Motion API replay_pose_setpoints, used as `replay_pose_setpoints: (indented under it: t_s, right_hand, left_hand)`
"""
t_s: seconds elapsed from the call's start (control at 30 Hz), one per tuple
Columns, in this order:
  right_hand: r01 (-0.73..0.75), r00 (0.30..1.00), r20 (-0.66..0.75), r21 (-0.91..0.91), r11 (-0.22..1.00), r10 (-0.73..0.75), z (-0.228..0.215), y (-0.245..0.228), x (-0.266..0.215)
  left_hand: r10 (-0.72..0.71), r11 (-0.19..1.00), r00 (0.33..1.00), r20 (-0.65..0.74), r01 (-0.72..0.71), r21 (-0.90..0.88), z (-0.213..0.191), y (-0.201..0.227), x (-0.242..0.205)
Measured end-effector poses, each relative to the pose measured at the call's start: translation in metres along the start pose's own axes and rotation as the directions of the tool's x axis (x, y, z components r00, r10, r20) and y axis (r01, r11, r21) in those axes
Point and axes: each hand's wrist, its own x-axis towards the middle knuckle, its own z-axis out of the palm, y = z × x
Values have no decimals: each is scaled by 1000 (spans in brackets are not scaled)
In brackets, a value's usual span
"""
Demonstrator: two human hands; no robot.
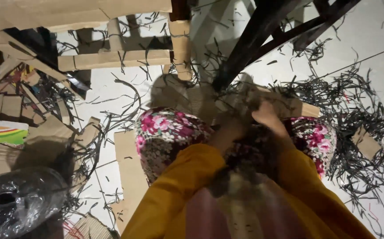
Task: The person wraps a chair leg with brown paper and secures it with black string. They use a metal tool to tighten the string and continue wrapping additional sections of the leg.
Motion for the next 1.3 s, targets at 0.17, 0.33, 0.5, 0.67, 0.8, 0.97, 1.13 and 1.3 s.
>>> replay_pose_setpoints:
  t_s: [0.17, 0.33, 0.5, 0.67, 0.8, 0.97, 1.13, 1.3]
  right_hand:
    - [92, 978, -196, 111, 990, -69, 43, 63, 70]
    - [161, 961, -263, 264, 951, -89, 79, 94, 109]
    - [47, 995, 85, 61, 997, -52, 82, 36, 86]
    - [196, 975, 152, -248, 949, -162, 105, 30, 115]
    - [342, 940, 142, -406, 848, -311, 127, 31, 133]
    - [333, 887, 234, 276, 902, -399, 18, -66, 29]
    - [229, 892, 210, 552, 801, -400, 13, -42, 18]
    - [132, 914, 196, 684, 718, -355, 8, -49, 5]
  left_hand:
    - [-317, 665, 733, 602, 624, -410, -66, -38, 14]
    - [-426, 719, 320, 846, 687, 103, -45, -28, 8]
    - [-163, 917, 580, 798, 387, -94, -111, -23, 43]
    - [-171, 938, 584, 793, 343, -51, -53, -45, 0]
    - [667, 604, 731, -145, -644, -469, -52, -118, -22]
    - [-69, 834, 887, 457, 303, -461, -133, -110, 10]
    - [-491, 527, 603, 629, 780, -336, -217, -64, 57]
    - [-517, 204, 698, 494, 662, -722, -189, -56, 55]
